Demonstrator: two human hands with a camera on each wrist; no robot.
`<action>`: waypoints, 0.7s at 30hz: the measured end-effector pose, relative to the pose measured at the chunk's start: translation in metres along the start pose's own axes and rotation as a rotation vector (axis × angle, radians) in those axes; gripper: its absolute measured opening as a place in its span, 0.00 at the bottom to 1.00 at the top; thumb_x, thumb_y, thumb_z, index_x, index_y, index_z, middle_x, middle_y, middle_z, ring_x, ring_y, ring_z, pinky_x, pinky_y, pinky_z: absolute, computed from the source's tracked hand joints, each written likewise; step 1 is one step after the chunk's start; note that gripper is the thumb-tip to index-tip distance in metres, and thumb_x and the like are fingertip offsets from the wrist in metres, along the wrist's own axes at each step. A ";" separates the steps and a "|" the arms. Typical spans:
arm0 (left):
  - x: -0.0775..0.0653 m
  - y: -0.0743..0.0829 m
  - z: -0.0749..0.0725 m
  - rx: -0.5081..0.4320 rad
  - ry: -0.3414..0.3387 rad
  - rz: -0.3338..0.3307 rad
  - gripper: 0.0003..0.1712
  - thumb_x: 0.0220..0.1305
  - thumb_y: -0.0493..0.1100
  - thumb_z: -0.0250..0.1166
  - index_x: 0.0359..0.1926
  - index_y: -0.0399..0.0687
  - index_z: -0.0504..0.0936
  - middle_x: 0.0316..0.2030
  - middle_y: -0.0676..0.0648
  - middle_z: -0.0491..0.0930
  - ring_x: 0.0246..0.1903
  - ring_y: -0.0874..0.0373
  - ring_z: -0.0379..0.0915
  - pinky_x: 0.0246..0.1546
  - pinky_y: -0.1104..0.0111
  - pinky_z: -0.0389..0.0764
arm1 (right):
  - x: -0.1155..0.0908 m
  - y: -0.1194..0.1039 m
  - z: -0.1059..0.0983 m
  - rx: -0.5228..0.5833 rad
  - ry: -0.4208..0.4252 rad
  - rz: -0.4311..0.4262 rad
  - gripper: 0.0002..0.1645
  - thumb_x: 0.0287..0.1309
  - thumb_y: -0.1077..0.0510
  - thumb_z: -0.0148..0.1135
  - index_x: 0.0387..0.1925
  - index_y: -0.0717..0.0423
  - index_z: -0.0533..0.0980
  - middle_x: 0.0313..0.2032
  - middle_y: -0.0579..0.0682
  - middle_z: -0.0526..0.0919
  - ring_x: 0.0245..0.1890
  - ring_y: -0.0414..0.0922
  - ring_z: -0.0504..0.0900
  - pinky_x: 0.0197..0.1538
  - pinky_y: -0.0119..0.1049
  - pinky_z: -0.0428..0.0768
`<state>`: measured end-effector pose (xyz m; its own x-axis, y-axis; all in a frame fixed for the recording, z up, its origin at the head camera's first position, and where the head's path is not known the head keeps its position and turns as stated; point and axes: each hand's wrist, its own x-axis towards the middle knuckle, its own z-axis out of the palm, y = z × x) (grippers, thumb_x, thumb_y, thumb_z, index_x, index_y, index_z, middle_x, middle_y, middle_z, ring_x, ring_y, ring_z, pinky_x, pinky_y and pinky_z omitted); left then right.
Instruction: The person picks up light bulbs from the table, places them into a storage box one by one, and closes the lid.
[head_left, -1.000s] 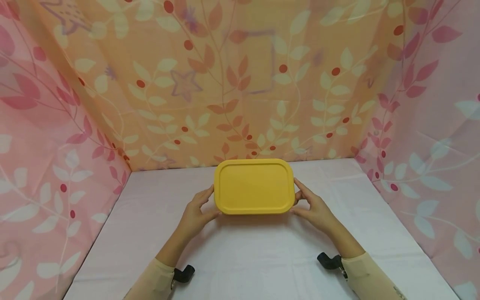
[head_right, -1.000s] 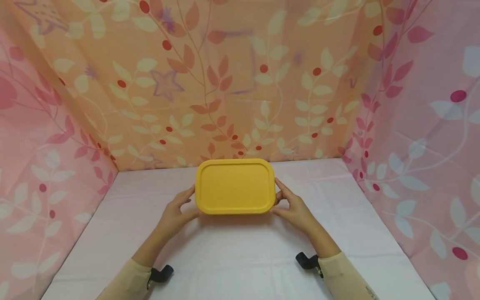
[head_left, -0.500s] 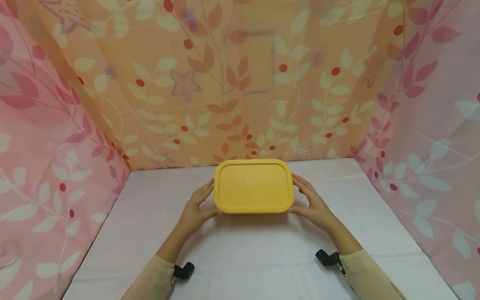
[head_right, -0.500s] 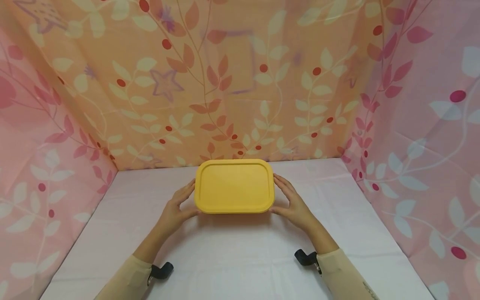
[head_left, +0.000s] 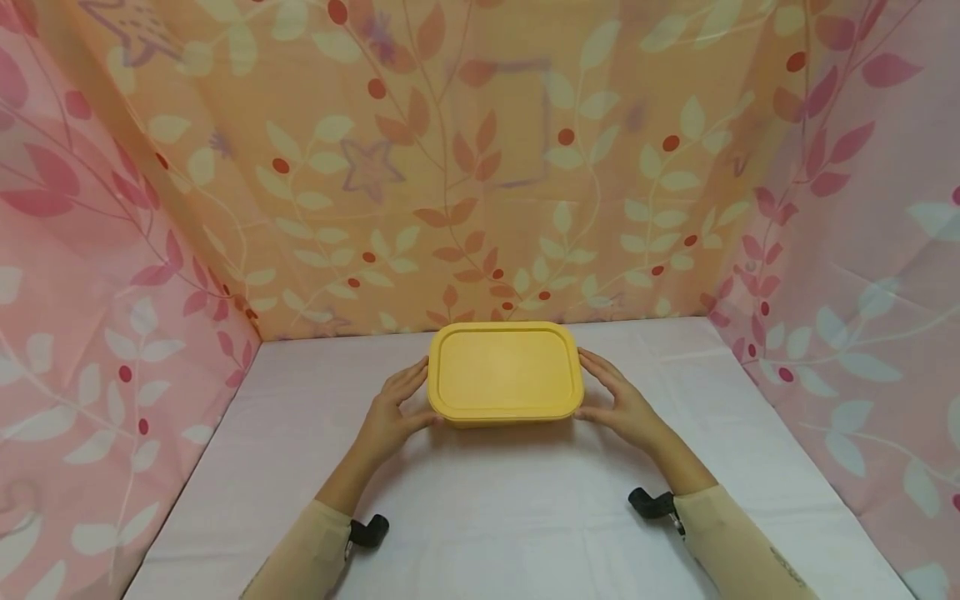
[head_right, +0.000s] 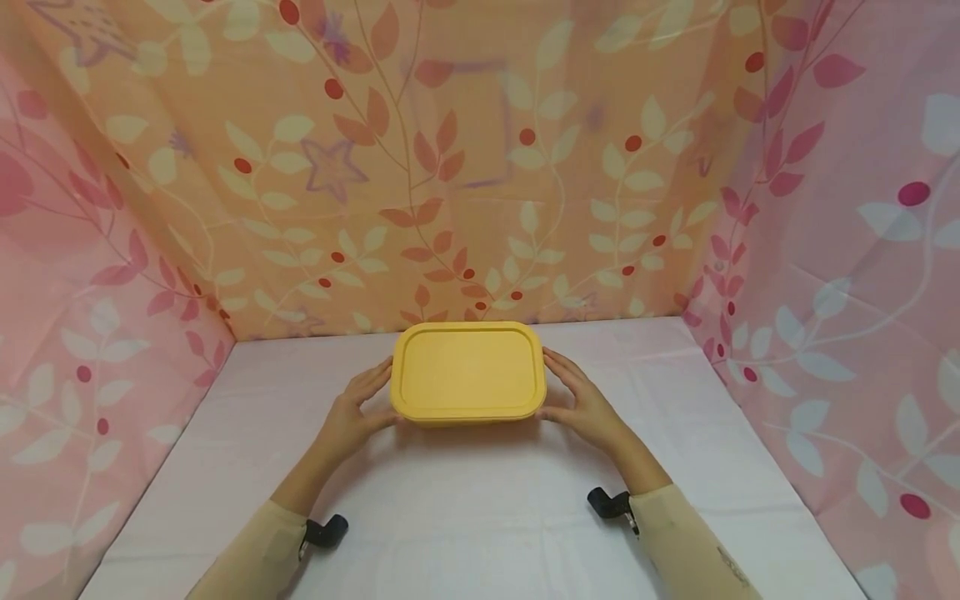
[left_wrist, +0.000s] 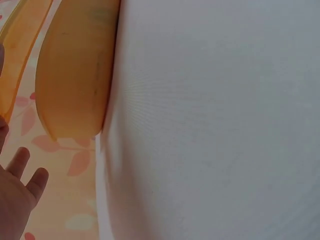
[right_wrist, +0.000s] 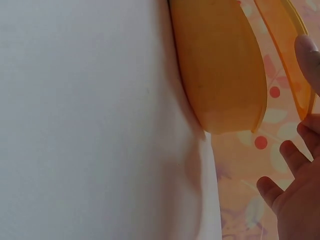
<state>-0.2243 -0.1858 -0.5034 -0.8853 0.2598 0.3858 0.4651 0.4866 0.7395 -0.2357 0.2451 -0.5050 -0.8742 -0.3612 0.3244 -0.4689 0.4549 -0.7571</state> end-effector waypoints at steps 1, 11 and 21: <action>0.001 -0.001 0.000 0.004 -0.003 -0.009 0.54 0.48 0.52 0.82 0.76 0.59 0.67 0.76 0.60 0.63 0.75 0.54 0.56 0.76 0.47 0.61 | 0.001 0.000 -0.001 0.002 -0.006 0.011 0.58 0.49 0.50 0.82 0.79 0.41 0.61 0.79 0.43 0.58 0.80 0.49 0.53 0.78 0.62 0.55; 0.008 -0.009 -0.001 0.040 -0.044 -0.131 0.54 0.48 0.59 0.80 0.76 0.63 0.67 0.75 0.64 0.63 0.75 0.53 0.57 0.76 0.46 0.61 | 0.016 0.003 -0.005 -0.009 -0.059 0.065 0.56 0.53 0.44 0.79 0.79 0.37 0.59 0.79 0.38 0.57 0.81 0.49 0.50 0.79 0.64 0.51; 0.014 -0.011 -0.002 0.085 -0.093 -0.159 0.54 0.49 0.61 0.79 0.76 0.60 0.66 0.77 0.58 0.63 0.75 0.50 0.56 0.76 0.44 0.60 | 0.023 0.004 -0.004 -0.001 -0.092 0.110 0.56 0.53 0.42 0.78 0.79 0.40 0.59 0.80 0.42 0.56 0.81 0.52 0.49 0.79 0.66 0.50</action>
<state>-0.2421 -0.1893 -0.5047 -0.9450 0.2484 0.2125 0.3220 0.5953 0.7361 -0.2582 0.2422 -0.4982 -0.9054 -0.3817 0.1860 -0.3707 0.4969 -0.7847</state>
